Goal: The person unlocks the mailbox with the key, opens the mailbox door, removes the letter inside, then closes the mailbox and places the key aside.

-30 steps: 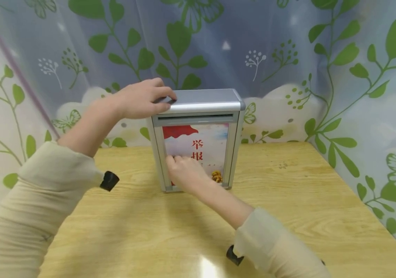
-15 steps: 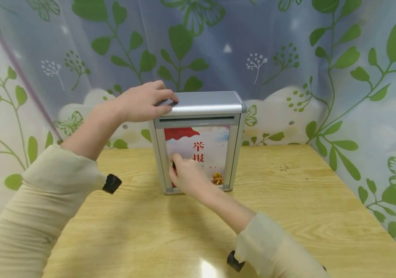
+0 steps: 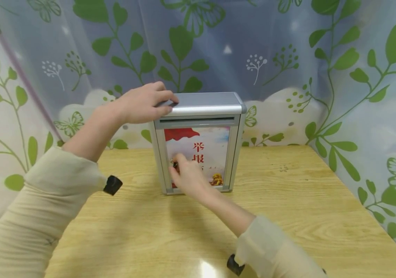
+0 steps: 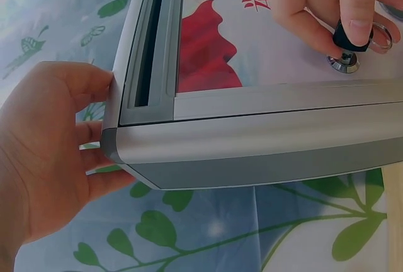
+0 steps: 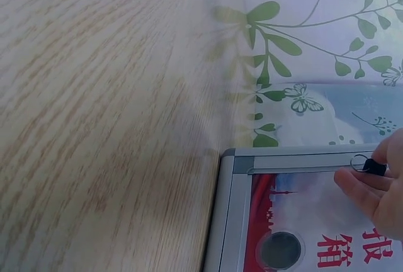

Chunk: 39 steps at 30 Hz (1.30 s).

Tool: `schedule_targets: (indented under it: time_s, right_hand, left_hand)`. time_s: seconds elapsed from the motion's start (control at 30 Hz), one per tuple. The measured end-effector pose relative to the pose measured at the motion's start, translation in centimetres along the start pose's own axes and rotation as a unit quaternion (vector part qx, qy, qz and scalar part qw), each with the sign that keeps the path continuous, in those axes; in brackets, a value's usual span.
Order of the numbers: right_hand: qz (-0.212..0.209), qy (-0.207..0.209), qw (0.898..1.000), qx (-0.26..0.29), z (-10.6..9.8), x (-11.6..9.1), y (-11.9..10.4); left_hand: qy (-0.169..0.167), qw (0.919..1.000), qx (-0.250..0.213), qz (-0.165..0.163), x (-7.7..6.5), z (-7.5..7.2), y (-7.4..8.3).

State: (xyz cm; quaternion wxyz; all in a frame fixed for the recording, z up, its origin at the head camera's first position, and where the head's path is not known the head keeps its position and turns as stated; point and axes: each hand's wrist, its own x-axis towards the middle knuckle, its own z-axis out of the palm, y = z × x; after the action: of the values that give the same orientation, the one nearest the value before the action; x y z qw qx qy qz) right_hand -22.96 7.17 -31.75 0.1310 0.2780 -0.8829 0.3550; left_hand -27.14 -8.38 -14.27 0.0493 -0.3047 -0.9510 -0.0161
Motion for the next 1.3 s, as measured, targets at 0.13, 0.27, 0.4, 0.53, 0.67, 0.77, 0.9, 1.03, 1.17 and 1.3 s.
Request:
schedule_targets:
  time_s: [0.13, 0.27, 0.4, 0.53, 0.67, 0.77, 0.9, 1.03, 1.17, 1.3]
  right_hand:
    - [-0.006, -0.007, 1.0, -0.006, -0.1, 0.0, 0.1]
    - [-0.018, -0.012, 1.0, -0.017, -0.2, -0.1, 0.3]
    - [-0.024, -0.018, 0.999, -0.022, -0.4, -0.2, 0.2]
    - [-0.029, -0.022, 0.999, -0.037, -0.7, -0.4, 0.0]
    - [-0.046, -0.023, 0.996, -0.072, -1.0, -0.6, -0.2]
    - [-0.073, -0.024, 0.991, -0.114, -1.4, -0.8, -0.4]
    - [-0.112, -0.036, 0.979, -0.166, -2.2, -1.2, -0.6]
    - [-0.142, -0.059, 0.971, -0.182, -3.2, -1.8, -0.8]
    - [-0.163, -0.067, 0.966, -0.188, -4.3, -2.7, -0.9]
    - [-0.178, -0.065, 0.963, -0.191, -5.2, -3.7, -0.7]
  left_hand:
    - [0.005, 1.0, -0.001, 0.0, 0.0, 0.1, -0.1]
    - [0.01, 0.9999, -0.006, 0.004, 0.0, 0.3, -0.2]
    - [0.013, 0.9999, -0.007, 0.007, 0.0, 0.4, -0.3]
    - [0.013, 0.9999, -0.006, 0.006, 0.0, 0.3, -0.3]
    - [0.012, 0.9999, -0.004, 0.006, 0.0, 0.3, -0.3]
    - [0.012, 0.9999, -0.004, 0.007, -0.1, 0.3, -0.3]
    - [0.005, 1.0, -0.001, 0.004, -0.1, 0.4, -0.2]
    - [-0.003, 1.0, 0.004, 0.001, -0.1, 0.4, -0.1]
    - [-0.005, 1.0, 0.007, -0.001, -0.1, 0.4, 0.1]
    - [-0.004, 1.0, 0.009, 0.0, 0.0, 0.3, 0.1]
